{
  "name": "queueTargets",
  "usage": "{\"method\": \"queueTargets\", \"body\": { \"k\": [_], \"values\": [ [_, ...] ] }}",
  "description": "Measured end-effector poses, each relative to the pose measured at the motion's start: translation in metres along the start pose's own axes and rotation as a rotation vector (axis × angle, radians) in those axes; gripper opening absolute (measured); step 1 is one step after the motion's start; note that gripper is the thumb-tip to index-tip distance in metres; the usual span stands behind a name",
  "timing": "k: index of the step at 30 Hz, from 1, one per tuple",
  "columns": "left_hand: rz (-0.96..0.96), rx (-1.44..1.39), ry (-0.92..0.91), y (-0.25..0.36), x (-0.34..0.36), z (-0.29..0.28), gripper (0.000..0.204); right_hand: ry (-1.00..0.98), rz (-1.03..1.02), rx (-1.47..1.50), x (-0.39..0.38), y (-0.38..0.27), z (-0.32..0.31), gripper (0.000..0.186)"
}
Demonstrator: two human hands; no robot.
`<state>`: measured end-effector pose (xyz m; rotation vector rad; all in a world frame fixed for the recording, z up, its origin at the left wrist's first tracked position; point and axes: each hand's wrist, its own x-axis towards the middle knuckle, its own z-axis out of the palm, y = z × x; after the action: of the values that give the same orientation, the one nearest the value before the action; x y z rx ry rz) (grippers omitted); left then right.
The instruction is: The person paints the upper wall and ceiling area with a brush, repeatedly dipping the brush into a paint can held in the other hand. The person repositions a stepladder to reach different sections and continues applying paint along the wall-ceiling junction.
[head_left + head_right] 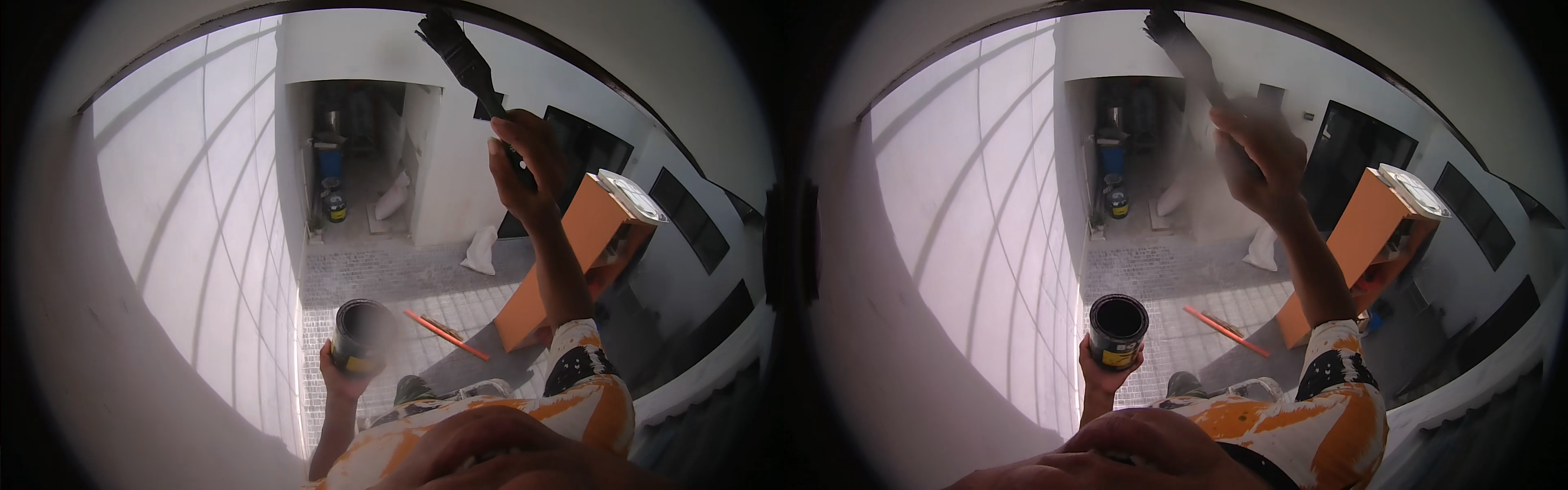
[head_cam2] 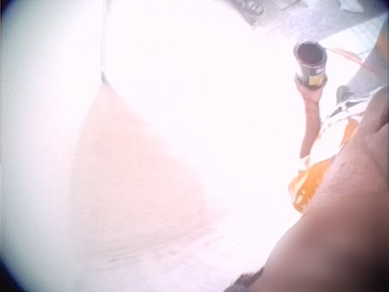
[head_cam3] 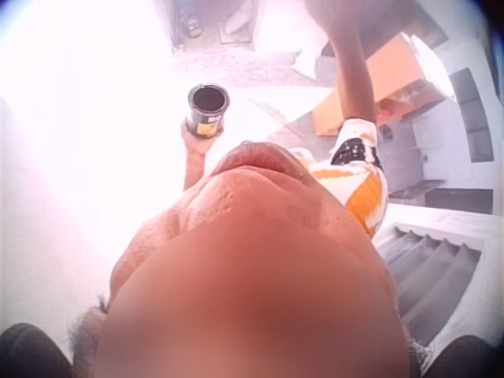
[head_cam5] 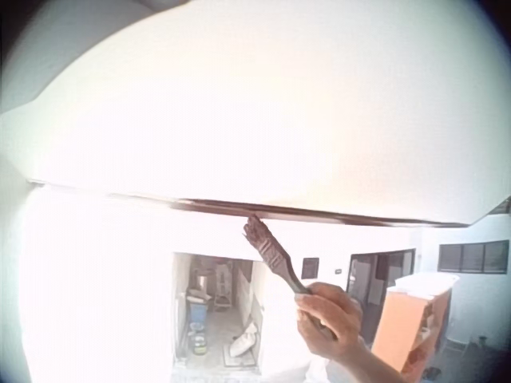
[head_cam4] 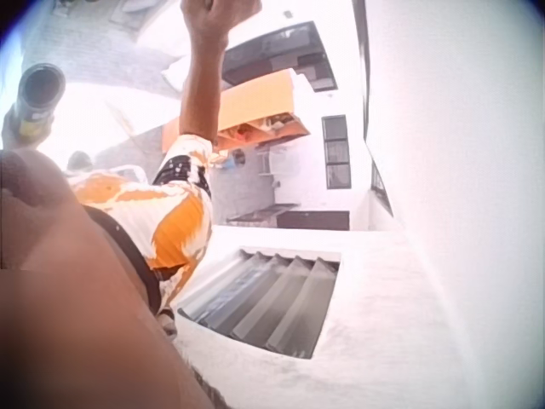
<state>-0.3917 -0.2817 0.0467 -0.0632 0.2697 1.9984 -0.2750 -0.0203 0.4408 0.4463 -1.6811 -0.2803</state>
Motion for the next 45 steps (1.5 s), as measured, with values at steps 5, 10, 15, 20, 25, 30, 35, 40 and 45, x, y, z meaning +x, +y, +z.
{"method": "queueTargets", "body": {
  "k": [5, 10, 15, 20, 25, 30, 35, 40, 45],
  "values": [
    [-0.007, -0.032, -0.092, 0.003, 0.007, 0.002, 0.079, -0.088, -0.104, 0.057, 0.022, 0.003, 0.02, 0.038],
    [-0.041, -0.073, -0.163, 0.004, 0.007, -0.007, 0.074, -0.028, -0.201, 0.045, 0.042, 0.012, 0.041, 0.036],
    [-0.039, -0.079, -0.185, 0.004, 0.007, -0.015, 0.075, -0.024, -0.123, 0.038, 0.042, 0.013, 0.038, 0.036],
    [-0.033, -0.074, -0.135, 0.005, 0.005, -0.014, 0.074, -0.024, -0.148, -0.02, 0.035, 0.018, 0.029, 0.037],
    [-0.03, -0.058, -0.097, 0.004, 0.004, -0.014, 0.073, -0.011, -0.129, -0.036, 0.027, 0.024, 0.021, 0.037],
    [-0.053, -0.049, -0.119, 0.005, 0.006, -0.013, 0.074, 0.0, -0.073, -0.051, 0.021, 0.022, 0.009, 0.037],
    [-0.05, -0.066, -0.071, 0.003, 0.005, -0.007, 0.078, 0.007, -0.046, -0.121, 0.014, 0.023, -0.007, 0.037],
    [-0.059, -0.064, -0.027, 0.002, 0.003, 0.004, 0.078, 0.021, -0.021, -0.15, 0.006, 0.027, -0.019, 0.037],
    [-0.084, -0.087, -0.032, 0.002, 0.003, 0.011, 0.078, 0.035, 0.004, -0.163, 0.001, 0.028, -0.029, 0.038]
  ]
}}
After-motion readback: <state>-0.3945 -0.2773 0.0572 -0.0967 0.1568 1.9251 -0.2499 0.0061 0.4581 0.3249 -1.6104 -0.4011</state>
